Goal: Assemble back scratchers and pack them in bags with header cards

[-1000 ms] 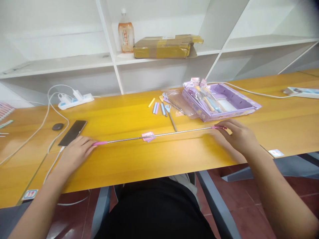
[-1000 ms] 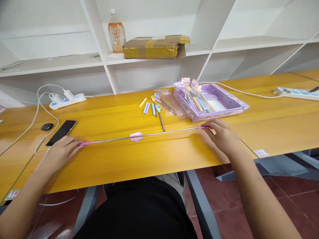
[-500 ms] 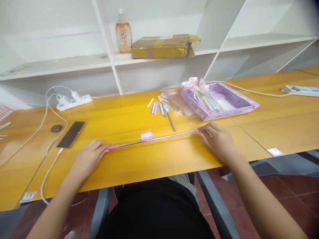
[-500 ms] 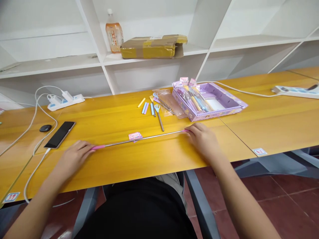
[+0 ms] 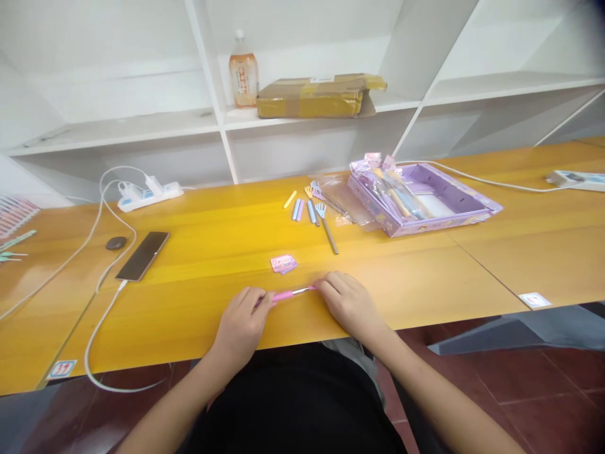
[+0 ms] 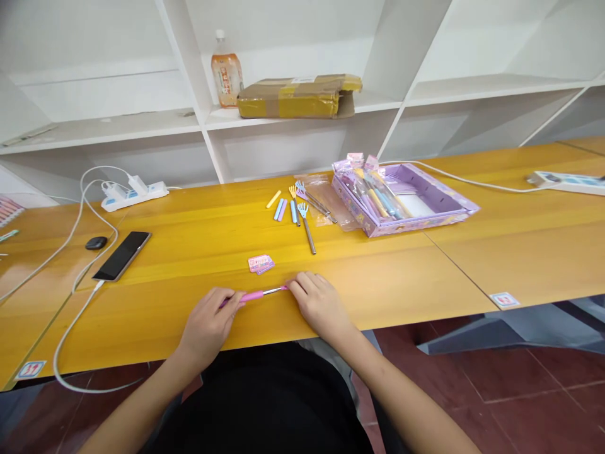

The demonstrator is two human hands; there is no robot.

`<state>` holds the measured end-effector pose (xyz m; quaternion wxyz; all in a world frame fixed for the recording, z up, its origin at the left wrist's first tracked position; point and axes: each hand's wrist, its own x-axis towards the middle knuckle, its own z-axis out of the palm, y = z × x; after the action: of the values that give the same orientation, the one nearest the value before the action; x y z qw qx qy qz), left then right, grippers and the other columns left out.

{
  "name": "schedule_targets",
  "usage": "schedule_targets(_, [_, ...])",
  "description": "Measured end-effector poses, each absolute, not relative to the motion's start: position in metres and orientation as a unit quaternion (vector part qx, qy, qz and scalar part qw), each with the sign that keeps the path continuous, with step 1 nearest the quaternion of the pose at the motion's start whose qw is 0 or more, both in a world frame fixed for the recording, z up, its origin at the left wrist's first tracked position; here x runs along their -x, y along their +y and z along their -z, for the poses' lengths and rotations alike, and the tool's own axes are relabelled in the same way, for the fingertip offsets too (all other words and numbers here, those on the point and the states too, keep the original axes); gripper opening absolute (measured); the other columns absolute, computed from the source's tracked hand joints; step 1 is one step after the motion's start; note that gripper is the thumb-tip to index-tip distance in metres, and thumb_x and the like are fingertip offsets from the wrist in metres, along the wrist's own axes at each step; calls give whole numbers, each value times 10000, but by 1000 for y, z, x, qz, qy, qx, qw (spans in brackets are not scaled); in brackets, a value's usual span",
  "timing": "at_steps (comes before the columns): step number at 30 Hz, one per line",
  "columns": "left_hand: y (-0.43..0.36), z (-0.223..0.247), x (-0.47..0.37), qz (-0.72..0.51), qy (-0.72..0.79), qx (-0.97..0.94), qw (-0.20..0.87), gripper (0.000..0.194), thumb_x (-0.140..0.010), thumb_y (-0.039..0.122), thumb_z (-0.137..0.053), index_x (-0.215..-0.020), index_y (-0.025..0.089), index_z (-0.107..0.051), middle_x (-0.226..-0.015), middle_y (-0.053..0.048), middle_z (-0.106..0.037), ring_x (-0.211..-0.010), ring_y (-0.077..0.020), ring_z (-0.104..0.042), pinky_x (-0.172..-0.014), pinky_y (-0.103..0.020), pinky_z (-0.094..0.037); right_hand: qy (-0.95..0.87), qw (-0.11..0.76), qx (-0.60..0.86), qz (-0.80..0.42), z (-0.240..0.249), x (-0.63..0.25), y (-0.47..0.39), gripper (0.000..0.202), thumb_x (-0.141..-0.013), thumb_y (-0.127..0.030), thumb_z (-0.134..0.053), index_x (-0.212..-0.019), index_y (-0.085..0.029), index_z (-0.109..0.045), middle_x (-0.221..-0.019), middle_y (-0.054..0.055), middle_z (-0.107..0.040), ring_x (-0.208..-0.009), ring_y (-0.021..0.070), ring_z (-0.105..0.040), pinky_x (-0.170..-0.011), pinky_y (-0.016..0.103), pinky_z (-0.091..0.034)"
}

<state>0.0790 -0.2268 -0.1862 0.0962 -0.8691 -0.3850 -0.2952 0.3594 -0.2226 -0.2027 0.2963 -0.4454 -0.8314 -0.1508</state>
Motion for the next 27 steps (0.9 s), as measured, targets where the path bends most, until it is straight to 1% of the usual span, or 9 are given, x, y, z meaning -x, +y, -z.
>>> schedule_targets(5, [-217,194,-75,253,-388,886,33,191,-1127,236,-557,-1207,191,-725,-988,-73,-709,-919,-225,-612,-816,-374,-533,-822,303,465,131,202,-363,-222,198,-1108,-136,-572,-949,-197,-671,-868,55,-632,-816,215,-500,-771,350,-409])
schedule_targets(8, [-214,195,-74,248,-391,886,8,181,-1122,256,-573,-1205,198,-723,-1035,-82,-712,-974,-242,-610,-858,-400,-544,-823,312,460,116,202,-362,-222,174,-1099,-131,-596,-955,-196,-669,-889,56,-649,-821,210,-510,-771,345,-420])
schedule_targets(12, [-215,197,-73,249,-392,886,1,186,-1125,251,-567,-1214,187,-717,-1051,-85,-708,-974,-241,-596,-857,-401,-531,-827,317,448,123,202,-363,-225,166,-1089,-134,-620,-939,-189,-666,-870,49,-642,-809,204,-511,-761,345,-429])
schedule_targets(16, [-216,196,-72,222,-404,887,37,208,-1129,242,-551,-1232,190,-724,-998,-77,-690,-919,-238,-574,-798,-393,-487,-830,294,452,139,198,-361,-229,221,-1103,-148,-596,-898,-201,-660,-848,44,-640,-794,201,-524,-744,353,-426])
schedule_targets(21, [-209,185,-48,154,-420,886,123,230,-1130,226,-516,-1084,199,-739,-953,-85,-687,-901,-261,-569,-747,-409,-404,-833,254,465,158,195,-369,-232,224,-1110,-166,-575,-922,-205,-690,-825,47,-638,-784,212,-555,-745,368,-424])
schedule_targets(23, [-203,178,-21,140,-430,882,135,261,-1134,253,-502,-1040,203,-741,-943,-88,-691,-894,-262,-577,-750,-406,-401,-827,247,477,167,197,-390,-231,219,-1105,-169,-576,-932,-204,-705,-828,54,-655,-794,220,-581,-750,370,-434])
schedule_targets(24, [-199,174,-3,128,-433,882,136,274,-1137,278,-496,-1048,208,-745,-953,-90,-699,-903,-266,-585,-763,-409,-409,-822,245,485,170,198,-405,-231,212,-1101,-170,-577,-943,-204,-715,-842,58,-673,-805,222,-602,-755,369,-445])
schedule_targets(27, [-188,163,59,109,-449,877,128,342,-1140,349,-470,-1011,214,-757,-947,-96,-722,-889,-276,-610,-768,-408,-430,-798,247,521,175,204,-469,-233,180,-1090,-194,-592,-998,-206,-747,-914,67,-745,-859,219,-677,-760,349,-482])
